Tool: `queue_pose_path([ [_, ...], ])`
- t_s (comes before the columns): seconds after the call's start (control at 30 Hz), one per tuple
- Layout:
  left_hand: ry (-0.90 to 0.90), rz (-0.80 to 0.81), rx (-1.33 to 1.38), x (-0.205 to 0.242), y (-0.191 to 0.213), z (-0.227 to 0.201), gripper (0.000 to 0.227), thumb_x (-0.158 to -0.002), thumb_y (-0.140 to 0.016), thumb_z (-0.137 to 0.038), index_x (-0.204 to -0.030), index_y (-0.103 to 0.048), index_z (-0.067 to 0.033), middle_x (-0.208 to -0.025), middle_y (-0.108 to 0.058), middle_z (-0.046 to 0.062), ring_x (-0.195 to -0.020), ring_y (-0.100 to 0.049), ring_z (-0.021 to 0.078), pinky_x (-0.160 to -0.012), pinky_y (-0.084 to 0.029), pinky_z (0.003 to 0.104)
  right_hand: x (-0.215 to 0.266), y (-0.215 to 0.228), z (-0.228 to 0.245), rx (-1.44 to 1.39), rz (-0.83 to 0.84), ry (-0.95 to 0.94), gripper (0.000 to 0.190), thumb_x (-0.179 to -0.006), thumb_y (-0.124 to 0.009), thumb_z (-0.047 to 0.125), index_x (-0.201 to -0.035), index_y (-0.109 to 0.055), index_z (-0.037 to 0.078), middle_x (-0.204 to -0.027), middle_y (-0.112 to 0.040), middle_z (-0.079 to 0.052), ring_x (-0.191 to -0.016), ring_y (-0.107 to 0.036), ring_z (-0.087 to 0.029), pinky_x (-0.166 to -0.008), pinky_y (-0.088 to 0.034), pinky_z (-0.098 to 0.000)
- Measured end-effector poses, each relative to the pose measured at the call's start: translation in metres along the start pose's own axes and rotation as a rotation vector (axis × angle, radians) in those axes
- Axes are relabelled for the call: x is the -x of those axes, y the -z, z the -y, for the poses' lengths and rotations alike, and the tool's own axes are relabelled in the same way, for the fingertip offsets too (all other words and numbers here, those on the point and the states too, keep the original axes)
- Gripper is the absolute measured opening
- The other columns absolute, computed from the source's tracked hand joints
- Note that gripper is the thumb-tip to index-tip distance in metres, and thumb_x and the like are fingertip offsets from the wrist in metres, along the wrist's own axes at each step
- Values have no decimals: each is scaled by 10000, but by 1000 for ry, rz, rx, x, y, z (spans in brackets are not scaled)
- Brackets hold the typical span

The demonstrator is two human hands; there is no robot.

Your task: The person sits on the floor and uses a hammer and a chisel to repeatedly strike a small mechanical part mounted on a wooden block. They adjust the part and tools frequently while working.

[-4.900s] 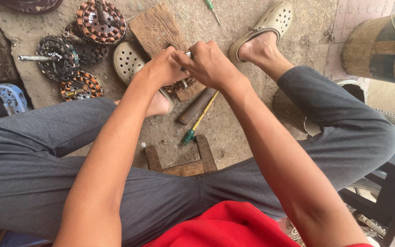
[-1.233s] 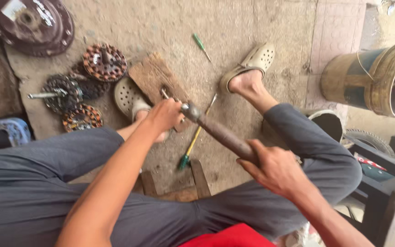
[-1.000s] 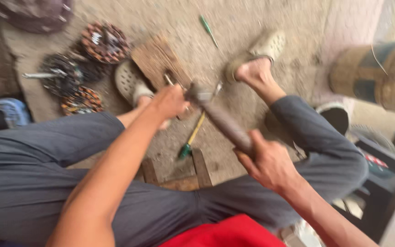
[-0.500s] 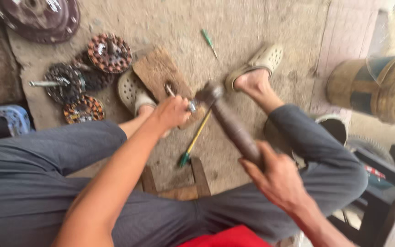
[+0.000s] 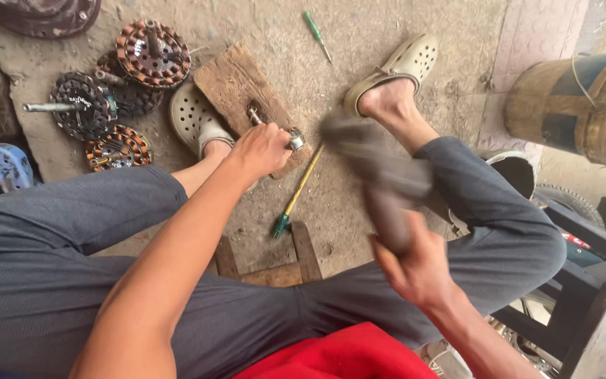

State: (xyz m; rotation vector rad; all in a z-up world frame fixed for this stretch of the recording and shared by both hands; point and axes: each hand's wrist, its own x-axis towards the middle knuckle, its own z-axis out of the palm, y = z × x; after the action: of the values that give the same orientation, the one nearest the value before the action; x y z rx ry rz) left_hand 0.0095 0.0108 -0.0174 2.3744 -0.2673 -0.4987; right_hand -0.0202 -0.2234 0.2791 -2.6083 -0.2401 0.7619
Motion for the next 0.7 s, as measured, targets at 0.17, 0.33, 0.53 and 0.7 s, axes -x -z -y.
queue_pose_path([
  [0.17,-128,-138,-76,-25,14,11,223,-834,-734,-259,-911,-736,-50,-908,-679,208,-925,-682,386,-813,-560,484,-15,2,-4,39,46,-73,332,-885,-719,261,-1142,-608,82,-648,-688,-195,-632,-688,-386,-587,-530,-477],
  [0.33,-24,-36,-25,2,-10,5,237,-868,-745,-284,-913,-740,-51,-913,-674,217,-931,-680,375,-819,-562,472,12,-16,-11,-346,-62,-203,362,-876,-699,302,-1077,-554,39,-643,-692,-192,-521,-669,-369,-494,-531,-467],
  [0.53,-24,-33,25,-4,16,-1,212,-850,-738,-263,-861,-751,-52,-867,-685,244,-845,-700,415,-786,-570,505,10,-10,-17,-154,138,-160,348,-901,-707,310,-1145,-635,72,-562,-640,-93,-477,-645,-126,-488,-481,-313],
  [0.7,88,-56,126,-4,31,-3,338,-901,-711,-322,-829,-721,8,-811,-694,273,-816,-686,456,-751,-565,520,57,6,-40,-577,2,-626,251,-926,-646,248,-1065,-623,40,-547,-607,-69,-396,-520,-139,-345,-354,-307],
])
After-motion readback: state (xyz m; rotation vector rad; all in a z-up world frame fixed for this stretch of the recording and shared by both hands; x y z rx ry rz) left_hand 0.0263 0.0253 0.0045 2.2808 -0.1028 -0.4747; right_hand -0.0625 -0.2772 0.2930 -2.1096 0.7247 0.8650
